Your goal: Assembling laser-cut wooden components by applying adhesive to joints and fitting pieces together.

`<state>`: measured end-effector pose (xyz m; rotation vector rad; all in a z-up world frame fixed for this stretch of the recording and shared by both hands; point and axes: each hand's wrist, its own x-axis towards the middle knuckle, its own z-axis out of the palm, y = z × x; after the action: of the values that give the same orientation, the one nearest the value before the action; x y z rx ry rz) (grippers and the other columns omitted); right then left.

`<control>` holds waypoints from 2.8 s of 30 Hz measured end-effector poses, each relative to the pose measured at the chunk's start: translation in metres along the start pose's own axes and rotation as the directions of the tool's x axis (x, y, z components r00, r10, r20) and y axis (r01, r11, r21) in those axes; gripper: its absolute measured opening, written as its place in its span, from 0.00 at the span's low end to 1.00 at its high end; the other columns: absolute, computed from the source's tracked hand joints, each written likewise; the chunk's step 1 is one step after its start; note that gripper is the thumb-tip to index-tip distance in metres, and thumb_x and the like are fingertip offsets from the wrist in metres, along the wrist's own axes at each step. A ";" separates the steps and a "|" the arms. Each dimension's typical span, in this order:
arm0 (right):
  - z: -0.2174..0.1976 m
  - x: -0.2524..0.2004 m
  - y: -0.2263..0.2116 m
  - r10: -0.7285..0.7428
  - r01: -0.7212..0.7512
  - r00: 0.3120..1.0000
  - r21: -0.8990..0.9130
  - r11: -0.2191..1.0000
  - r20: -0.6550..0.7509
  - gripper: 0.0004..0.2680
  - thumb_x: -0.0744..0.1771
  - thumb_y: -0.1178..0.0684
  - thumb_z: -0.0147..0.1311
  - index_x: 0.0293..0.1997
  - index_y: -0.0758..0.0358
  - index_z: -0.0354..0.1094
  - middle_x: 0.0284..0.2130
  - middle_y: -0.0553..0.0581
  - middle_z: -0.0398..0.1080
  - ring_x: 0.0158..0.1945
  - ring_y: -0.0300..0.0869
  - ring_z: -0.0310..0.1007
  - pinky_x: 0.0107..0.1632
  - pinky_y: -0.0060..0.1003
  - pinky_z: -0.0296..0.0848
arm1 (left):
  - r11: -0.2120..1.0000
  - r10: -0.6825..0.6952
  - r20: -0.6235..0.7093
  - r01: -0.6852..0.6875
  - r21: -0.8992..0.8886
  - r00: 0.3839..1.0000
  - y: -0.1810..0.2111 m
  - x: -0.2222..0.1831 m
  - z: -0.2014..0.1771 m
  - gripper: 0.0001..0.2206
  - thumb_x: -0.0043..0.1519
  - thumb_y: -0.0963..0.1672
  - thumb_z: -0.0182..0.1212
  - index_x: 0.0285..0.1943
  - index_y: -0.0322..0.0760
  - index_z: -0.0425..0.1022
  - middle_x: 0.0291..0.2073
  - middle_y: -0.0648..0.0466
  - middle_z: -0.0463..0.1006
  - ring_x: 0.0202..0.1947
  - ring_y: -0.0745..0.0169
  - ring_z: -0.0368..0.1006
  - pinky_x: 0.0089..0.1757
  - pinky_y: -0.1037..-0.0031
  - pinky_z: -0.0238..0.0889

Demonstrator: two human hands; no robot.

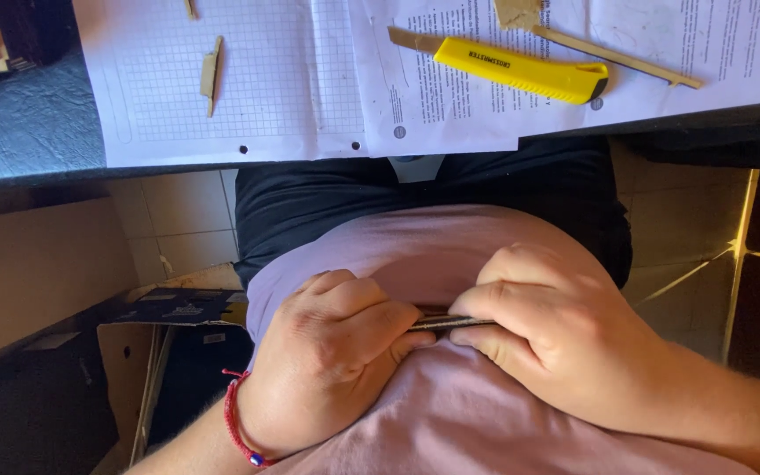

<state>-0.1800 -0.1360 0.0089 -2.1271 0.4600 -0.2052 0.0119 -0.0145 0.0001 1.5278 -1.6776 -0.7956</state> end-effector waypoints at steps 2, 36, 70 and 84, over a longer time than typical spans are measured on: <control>0.002 -0.002 -0.002 0.004 -0.005 1.000 -0.022 1.000 -0.019 0.02 0.64 0.55 0.58 0.36 0.60 0.73 0.27 0.52 0.68 0.29 0.41 0.68 0.36 0.33 0.68 | 1.000 -0.019 -0.011 0.019 -0.005 1.000 0.001 -0.002 0.001 0.07 0.64 0.45 0.60 0.33 0.39 0.75 0.21 0.57 0.61 0.21 0.57 0.59 0.29 0.68 0.56; 0.005 -0.003 -0.005 -0.277 0.243 0.953 -0.234 0.941 -0.123 0.03 0.65 0.64 0.56 0.37 0.74 0.71 0.33 0.61 0.68 0.45 0.61 0.78 0.51 0.48 0.80 | 0.975 -0.209 0.138 0.216 -0.040 0.968 -0.005 0.003 0.005 0.07 0.59 0.47 0.64 0.30 0.44 0.74 0.22 0.59 0.74 0.25 0.58 0.70 0.32 0.70 0.62; -0.086 -0.030 0.064 0.019 -0.308 0.640 -0.233 0.922 -0.768 0.03 0.68 0.69 0.57 0.34 0.74 0.72 0.29 0.62 0.73 0.33 0.42 0.70 0.40 0.34 0.65 | 0.946 0.323 -0.315 -0.309 0.095 0.893 -0.008 0.015 -0.011 0.06 0.58 0.45 0.63 0.36 0.38 0.77 0.26 0.56 0.75 0.22 0.60 0.68 0.30 0.73 0.63; -0.111 0.001 0.108 -0.247 -0.399 0.744 -0.709 0.581 -0.621 0.19 0.70 0.52 0.60 0.63 0.82 0.71 0.54 0.77 0.68 0.55 0.67 0.68 0.60 0.56 0.62 | 0.620 0.721 -0.248 -0.441 0.649 0.647 -0.023 0.055 -0.055 0.09 0.58 0.39 0.71 0.39 0.41 0.74 0.32 0.60 0.69 0.32 0.65 0.64 0.31 0.73 0.59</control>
<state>-0.2408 -0.2752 -0.0177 -2.9024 1.3057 -0.8880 0.0684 -0.0703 0.0166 1.1835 -1.9016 0.4635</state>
